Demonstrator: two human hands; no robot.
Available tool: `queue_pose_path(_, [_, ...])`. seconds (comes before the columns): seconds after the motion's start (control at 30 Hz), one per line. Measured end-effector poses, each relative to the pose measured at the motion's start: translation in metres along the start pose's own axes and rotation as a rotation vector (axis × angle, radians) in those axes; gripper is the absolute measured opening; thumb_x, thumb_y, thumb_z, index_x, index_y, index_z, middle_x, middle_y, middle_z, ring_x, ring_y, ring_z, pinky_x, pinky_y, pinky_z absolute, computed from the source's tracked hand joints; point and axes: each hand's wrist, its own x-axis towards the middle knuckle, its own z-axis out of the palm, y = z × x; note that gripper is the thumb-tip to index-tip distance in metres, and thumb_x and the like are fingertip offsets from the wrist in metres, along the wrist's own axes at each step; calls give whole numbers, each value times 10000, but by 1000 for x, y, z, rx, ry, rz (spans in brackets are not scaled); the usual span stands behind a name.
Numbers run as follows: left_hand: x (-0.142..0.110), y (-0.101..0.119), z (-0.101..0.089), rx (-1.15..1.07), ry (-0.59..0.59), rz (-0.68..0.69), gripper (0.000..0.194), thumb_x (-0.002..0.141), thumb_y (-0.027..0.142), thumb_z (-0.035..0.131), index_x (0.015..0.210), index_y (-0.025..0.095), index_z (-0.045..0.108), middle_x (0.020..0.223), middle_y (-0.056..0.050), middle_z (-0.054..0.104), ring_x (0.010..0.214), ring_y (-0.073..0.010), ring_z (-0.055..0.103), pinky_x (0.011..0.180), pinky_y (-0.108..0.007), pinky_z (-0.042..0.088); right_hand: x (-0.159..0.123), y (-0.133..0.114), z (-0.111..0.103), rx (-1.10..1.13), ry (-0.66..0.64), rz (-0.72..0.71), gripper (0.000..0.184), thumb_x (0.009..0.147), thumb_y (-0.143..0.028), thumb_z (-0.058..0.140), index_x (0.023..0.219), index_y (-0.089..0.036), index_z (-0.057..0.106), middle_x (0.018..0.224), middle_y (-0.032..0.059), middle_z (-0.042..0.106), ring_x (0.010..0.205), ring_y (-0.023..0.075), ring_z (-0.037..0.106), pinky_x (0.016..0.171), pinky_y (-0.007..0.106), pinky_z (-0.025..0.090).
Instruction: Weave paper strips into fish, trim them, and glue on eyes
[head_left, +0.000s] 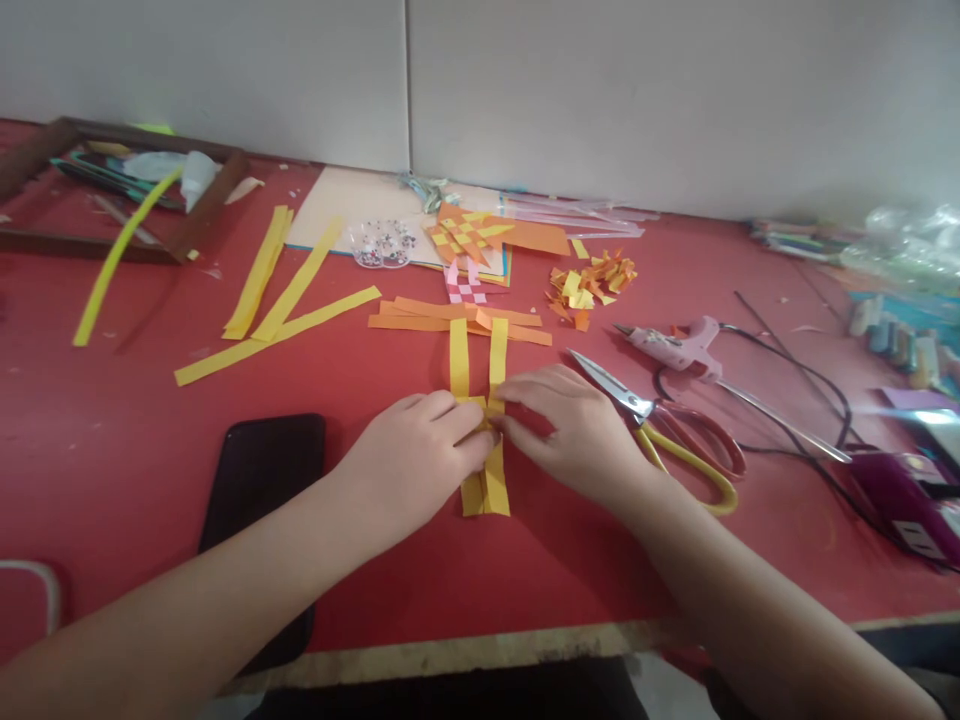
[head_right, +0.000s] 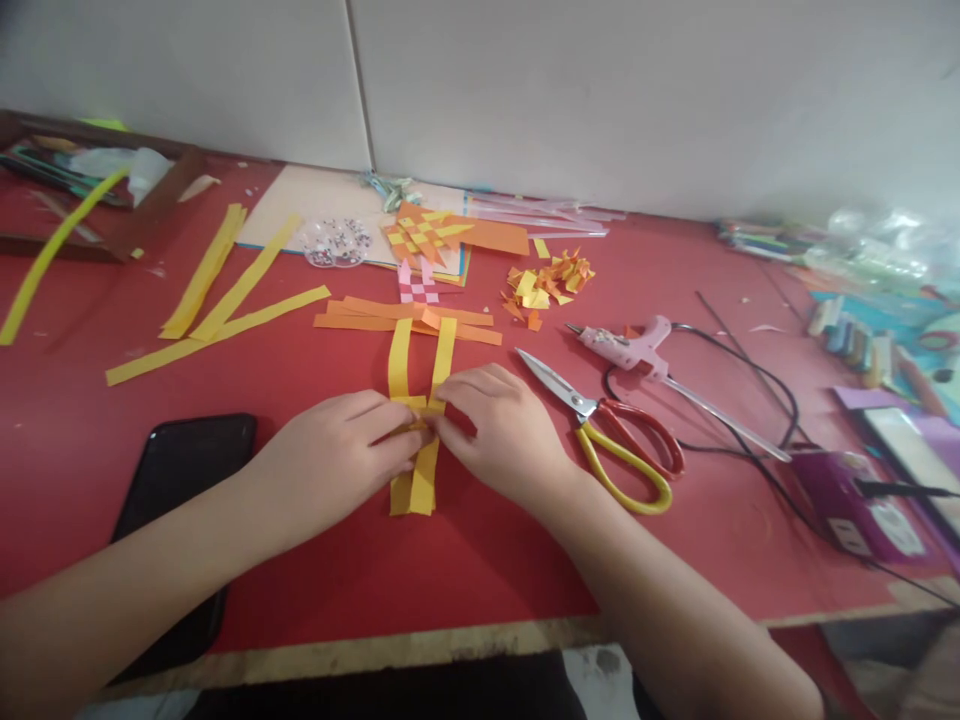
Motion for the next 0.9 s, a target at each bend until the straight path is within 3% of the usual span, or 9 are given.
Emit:
queue_pose_path(0.17, [2, -1, -3, -76, -52, -50, 169, 950, 193, 514, 1036, 131, 645, 947, -66, 668, 813, -250, 593, 716, -416, 551, -2, 7, -9, -25, -142, -22, 282, 908, -342, 639, 1127, -181, 710, 1198, 78, 719, 1080, 285, 644, 933, 490, 520])
queue_pose_path(0.3, [2, -4, -2, -97, -107, -46, 184, 946, 118, 470, 985, 143, 648, 965, -67, 674, 829, -246, 594, 755, -419, 550, -3, 6, -11, -30, -140, -37, 418, 829, -431, 722, 1150, -165, 699, 1222, 112, 695, 1099, 303, 628, 957, 507, 512])
queue_pose_path(0.53, [0, -7, 0, -112, -14, -46, 142, 940, 131, 531, 976, 134, 668, 1012, -80, 696, 876, -249, 624, 809, -431, 565, -3, 11, -11, 42, -139, -110, 241, 852, -323, 716, 1031, -164, 738, 1114, 118, 678, 1042, 257, 609, 915, 417, 526])
queue_pose_path(0.77, [-1, -6, -1, -117, -9, -40, 208, 948, 137, 529, 1088, 124, 681, 1059, -88, 707, 929, -251, 645, 843, -433, 574, -2, 16, -8, 61, -139, -115, 237, 858, -299, 711, 1053, -168, 744, 909, 77, 681, 840, 209, 589, 749, 346, 528])
queue_pose_path(0.9, [-2, -6, -2, -113, 5, -30, 209, 947, 131, 527, 1085, 124, 684, 1060, -88, 712, 934, -250, 651, 843, -429, 574, -1, 15, -9, 101, -164, -125, 205, 866, -270, 702, 1039, -168, 741, 944, 78, 690, 874, 210, 603, 792, 357, 536])
